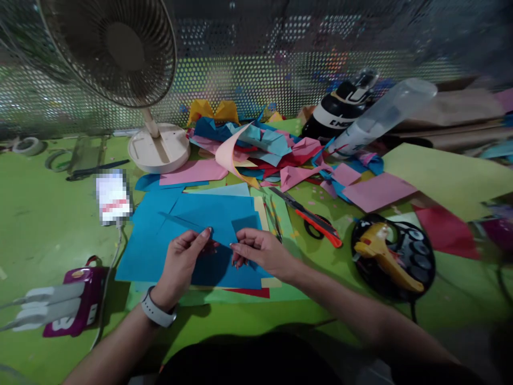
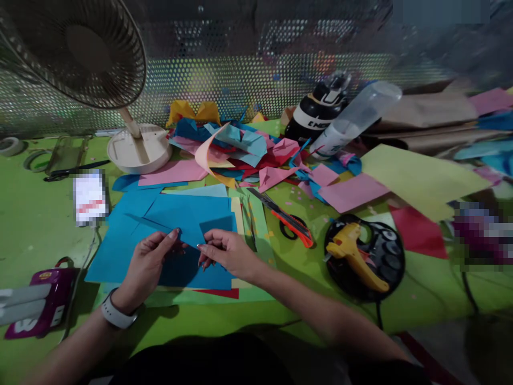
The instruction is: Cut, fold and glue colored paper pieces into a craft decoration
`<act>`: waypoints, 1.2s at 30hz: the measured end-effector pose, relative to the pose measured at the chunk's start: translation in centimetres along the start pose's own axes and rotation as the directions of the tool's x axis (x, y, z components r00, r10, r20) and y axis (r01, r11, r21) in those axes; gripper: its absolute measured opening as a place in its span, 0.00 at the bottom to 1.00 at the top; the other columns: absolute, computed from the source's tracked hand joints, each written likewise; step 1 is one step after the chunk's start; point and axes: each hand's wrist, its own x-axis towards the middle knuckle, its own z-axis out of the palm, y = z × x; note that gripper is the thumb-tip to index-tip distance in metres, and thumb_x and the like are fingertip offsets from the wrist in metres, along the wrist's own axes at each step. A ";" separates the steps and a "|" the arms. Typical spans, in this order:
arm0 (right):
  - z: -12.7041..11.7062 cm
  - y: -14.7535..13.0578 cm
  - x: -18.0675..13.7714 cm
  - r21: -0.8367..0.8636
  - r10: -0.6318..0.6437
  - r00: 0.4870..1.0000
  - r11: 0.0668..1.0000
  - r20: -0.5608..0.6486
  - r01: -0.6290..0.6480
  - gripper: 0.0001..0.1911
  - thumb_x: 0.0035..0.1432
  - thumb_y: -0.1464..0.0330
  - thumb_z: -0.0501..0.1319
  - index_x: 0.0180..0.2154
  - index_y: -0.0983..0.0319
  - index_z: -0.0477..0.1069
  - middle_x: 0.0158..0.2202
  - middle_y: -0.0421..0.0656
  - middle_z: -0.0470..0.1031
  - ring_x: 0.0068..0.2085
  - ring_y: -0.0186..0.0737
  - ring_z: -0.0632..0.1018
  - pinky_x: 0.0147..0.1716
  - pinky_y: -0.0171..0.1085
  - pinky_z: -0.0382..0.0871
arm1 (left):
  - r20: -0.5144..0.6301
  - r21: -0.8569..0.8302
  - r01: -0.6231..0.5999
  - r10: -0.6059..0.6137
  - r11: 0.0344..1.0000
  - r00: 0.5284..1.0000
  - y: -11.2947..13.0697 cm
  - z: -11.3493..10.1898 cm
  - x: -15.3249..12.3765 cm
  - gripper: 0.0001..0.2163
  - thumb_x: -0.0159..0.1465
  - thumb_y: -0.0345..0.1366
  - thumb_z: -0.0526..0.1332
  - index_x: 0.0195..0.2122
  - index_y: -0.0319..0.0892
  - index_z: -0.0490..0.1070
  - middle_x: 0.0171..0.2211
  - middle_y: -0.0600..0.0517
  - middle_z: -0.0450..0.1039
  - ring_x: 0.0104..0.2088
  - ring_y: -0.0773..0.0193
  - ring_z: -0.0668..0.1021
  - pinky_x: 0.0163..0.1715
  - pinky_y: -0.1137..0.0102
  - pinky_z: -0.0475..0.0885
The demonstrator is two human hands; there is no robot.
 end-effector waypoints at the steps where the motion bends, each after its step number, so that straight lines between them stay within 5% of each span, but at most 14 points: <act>1: 0.0 0.1 0.0 0.001 0.007 1.000 1.000 0.003 -0.007 0.21 0.49 0.52 0.67 0.32 0.61 0.65 0.24 0.38 0.76 0.24 0.34 0.77 0.27 0.35 0.71 | -0.006 -0.010 -0.006 0.006 1.000 1.000 0.1 -0.1 0.1 0.12 0.52 0.44 0.70 0.24 0.40 0.73 0.22 0.54 0.75 0.28 0.64 0.78 0.31 0.71 0.73; 6: -0.4 -0.2 -0.6 -0.064 0.089 0.990 0.995 0.113 -0.082 0.22 0.50 0.51 0.66 0.33 0.62 0.66 0.26 0.42 0.78 0.28 0.37 0.79 0.28 0.34 0.71 | -0.016 -0.031 -0.070 0.069 0.997 0.997 0.9 -0.5 0.5 0.13 0.53 0.45 0.69 0.24 0.41 0.69 0.21 0.59 0.68 0.24 0.71 0.72 0.28 0.74 0.71; 10: -1.0 -0.8 -1.0 -0.039 -0.021 0.996 0.999 0.091 0.025 0.24 0.57 0.47 0.57 0.39 0.62 0.67 0.28 0.43 0.79 0.28 0.37 0.80 0.23 0.32 0.67 | 0.148 0.156 -0.088 0.065 0.984 0.987 1.5 -1.1 0.6 0.11 0.55 0.45 0.67 0.28 0.42 0.72 0.23 0.58 0.67 0.23 0.72 0.69 0.25 0.77 0.67; 16: -0.1 -0.4 -0.5 -0.068 0.072 0.997 0.995 -0.020 -0.073 0.22 0.47 0.50 0.67 0.27 0.61 0.64 0.19 0.36 0.72 0.21 0.35 0.77 0.18 0.29 0.65 | 0.325 0.367 -0.200 0.077 0.909 0.943 1.7 -1.4 0.6 0.20 0.57 0.42 0.66 0.50 0.45 0.73 0.24 0.56 0.70 0.26 0.67 0.71 0.26 0.73 0.65; 20: 0.3 -0.2 0.1 -0.047 0.009 0.993 0.999 -0.118 -0.015 0.23 0.47 0.49 0.66 0.27 0.60 0.63 0.19 0.35 0.72 0.21 0.34 0.77 0.18 0.30 0.66 | 0.277 0.425 -0.170 0.051 0.889 0.960 1.8 -1.7 1.0 0.18 0.53 0.43 0.68 0.43 0.41 0.76 0.25 0.53 0.73 0.26 0.66 0.73 0.24 0.73 0.64; 24: -0.1 -0.7 -0.1 -0.118 -0.032 0.997 0.993 -0.073 0.024 0.22 0.51 0.49 0.63 0.26 0.61 0.64 0.20 0.37 0.73 0.21 0.33 0.76 0.18 0.30 0.66 | 0.262 0.488 -0.194 0.069 0.851 0.963 1.9 -2.2 1.5 0.18 0.52 0.44 0.69 0.42 0.41 0.77 0.28 0.50 0.76 0.28 0.64 0.75 0.26 0.72 0.66; 27: -0.7 -1.2 -0.6 -0.316 -0.227 0.963 0.933 -0.145 0.172 0.18 0.60 0.54 0.57 0.28 0.61 0.67 0.21 0.39 0.74 0.21 0.33 0.76 0.19 0.31 0.67 | 0.293 0.524 -0.242 0.094 0.816 0.951 2.0 -2.5 1.5 0.18 0.54 0.44 0.68 0.43 0.41 0.78 0.30 0.49 0.78 0.28 0.63 0.75 0.25 0.72 0.67; 29: -1.0 -1.5 -1.0 -0.592 -0.543 0.817 0.728 -0.192 0.345 0.14 0.63 0.59 0.56 0.30 0.61 0.68 0.23 0.40 0.74 0.25 0.35 0.77 0.25 0.34 0.70 | 0.326 0.594 -0.322 0.146 0.737 0.934 2.1 -2.5 1.3 0.16 0.55 0.44 0.67 0.42 0.42 0.78 0.30 0.50 0.78 0.27 0.63 0.76 0.24 0.73 0.67; 31: -1.1 -1.7 -1.2 -0.854 -0.815 0.580 0.300 0.003 0.425 0.09 0.62 0.63 0.59 0.33 0.61 0.71 0.30 0.43 0.77 0.36 0.39 0.79 0.36 0.39 0.73 | 0.394 0.674 -0.439 0.213 0.594 0.894 1.9 -2.4 1.0 0.12 0.58 0.43 0.65 0.39 0.43 0.78 0.29 0.51 0.78 0.27 0.65 0.76 0.24 0.73 0.67; 32: -1.1 -1.7 -1.3 -0.909 -0.853 0.497 0.071 0.158 0.411 0.06 0.61 0.65 0.60 0.36 0.61 0.73 0.35 0.45 0.79 0.42 0.42 0.78 0.43 0.42 0.72 | 0.436 0.697 -0.499 0.248 0.515 0.865 1.8 -2.3 0.8 0.10 0.59 0.42 0.64 0.37 0.43 0.78 0.29 0.52 0.79 0.27 0.65 0.76 0.25 0.73 0.68; 34: -0.8 -1.8 -1.5 -0.896 -0.783 0.466 -0.258 0.413 0.361 0.08 0.62 0.69 0.60 0.43 0.61 0.73 0.45 0.46 0.78 0.52 0.46 0.74 0.55 0.50 0.64 | 0.531 0.692 -0.630 0.343 0.353 0.775 1.6 -2.1 0.4 0.07 0.62 0.39 0.63 0.35 0.43 0.77 0.30 0.52 0.79 0.28 0.65 0.77 0.28 0.73 0.70; 36: -0.5 -1.8 -1.7 -0.863 -0.695 0.513 -0.389 0.504 0.322 0.09 0.64 0.73 0.57 0.45 0.62 0.73 0.44 0.44 0.79 0.53 0.43 0.74 0.61 0.53 0.57 | 0.619 0.652 -0.741 0.453 0.161 0.642 1.4 -1.8 -0.1 0.06 0.64 0.34 0.60 0.36 0.42 0.77 0.31 0.51 0.80 0.30 0.65 0.79 0.29 0.73 0.71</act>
